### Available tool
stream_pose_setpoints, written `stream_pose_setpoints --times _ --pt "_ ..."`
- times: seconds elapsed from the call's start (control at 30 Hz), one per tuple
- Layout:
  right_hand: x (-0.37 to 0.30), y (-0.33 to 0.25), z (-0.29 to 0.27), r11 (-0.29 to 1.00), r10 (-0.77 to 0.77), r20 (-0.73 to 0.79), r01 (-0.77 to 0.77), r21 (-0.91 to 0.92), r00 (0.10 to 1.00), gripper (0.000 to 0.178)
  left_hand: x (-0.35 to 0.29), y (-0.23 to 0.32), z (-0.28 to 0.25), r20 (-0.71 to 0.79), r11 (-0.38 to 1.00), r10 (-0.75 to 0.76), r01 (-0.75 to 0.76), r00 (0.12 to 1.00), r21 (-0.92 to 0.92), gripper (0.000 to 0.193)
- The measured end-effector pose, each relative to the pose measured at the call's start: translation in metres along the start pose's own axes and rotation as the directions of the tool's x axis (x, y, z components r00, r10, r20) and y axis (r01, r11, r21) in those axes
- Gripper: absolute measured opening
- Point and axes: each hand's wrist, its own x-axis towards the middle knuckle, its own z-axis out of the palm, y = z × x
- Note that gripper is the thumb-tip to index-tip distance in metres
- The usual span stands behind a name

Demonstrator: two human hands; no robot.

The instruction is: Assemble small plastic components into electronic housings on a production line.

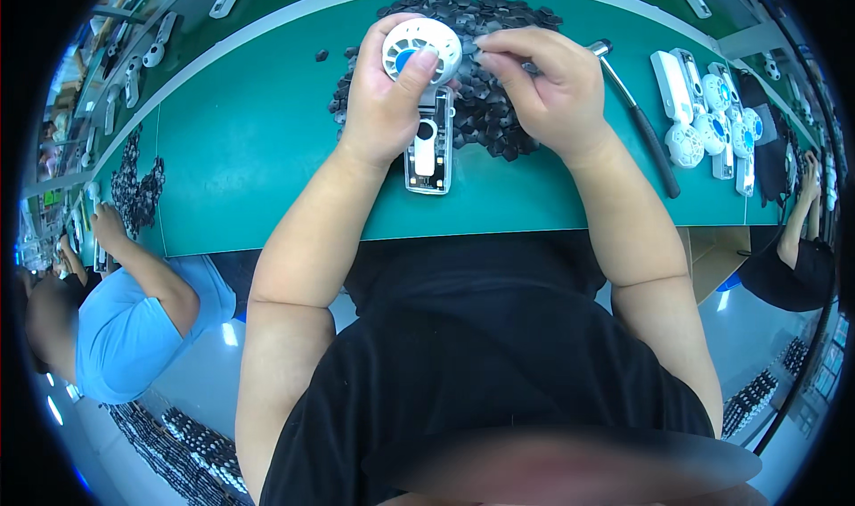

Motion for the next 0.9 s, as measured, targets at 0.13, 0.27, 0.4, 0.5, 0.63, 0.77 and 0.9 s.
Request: stream_pose_setpoints --times 0.13,0.27,0.4,0.5,0.63,0.77,0.9 --pt "-0.004 -0.005 0.006 0.974 0.146 -0.069 -0.131 0.187 0.987 0.015 0.0 0.003 -0.001 0.006 1.0 -0.009 0.01 1.0 -0.023 0.052" --pt "-0.003 -0.005 0.008 0.913 0.339 0.003 -0.329 0.242 0.941 0.015 -0.002 -0.001 0.005 0.011 1.0 0.02 -0.02 1.0 0.015 0.055" --pt "-0.006 -0.012 0.018 0.566 0.571 0.235 -0.585 0.581 0.786 0.018 -0.003 -0.002 0.009 -0.007 0.987 0.068 -0.066 0.998 0.147 0.058" --pt "-0.005 -0.015 0.018 0.613 0.58 0.167 -0.561 0.556 0.798 0.022 -0.005 -0.002 0.012 -0.005 0.985 0.059 -0.058 0.998 0.162 0.059" --pt "-0.01 -0.014 0.026 0.739 0.517 0.117 -0.511 0.44 0.848 0.024 -0.002 -0.001 0.01 0.001 0.979 0.091 -0.089 0.996 0.181 0.057" --pt "-0.007 -0.017 0.021 0.826 0.459 0.113 -0.47 0.31 0.881 0.028 -0.001 -0.005 0.007 0.011 0.97 0.142 -0.141 0.99 0.199 0.056" --pt "-0.006 -0.016 0.019 0.849 0.446 0.191 -0.481 0.219 0.874 0.027 -0.003 -0.009 0.005 0.021 0.958 0.172 -0.172 0.985 0.231 0.057"
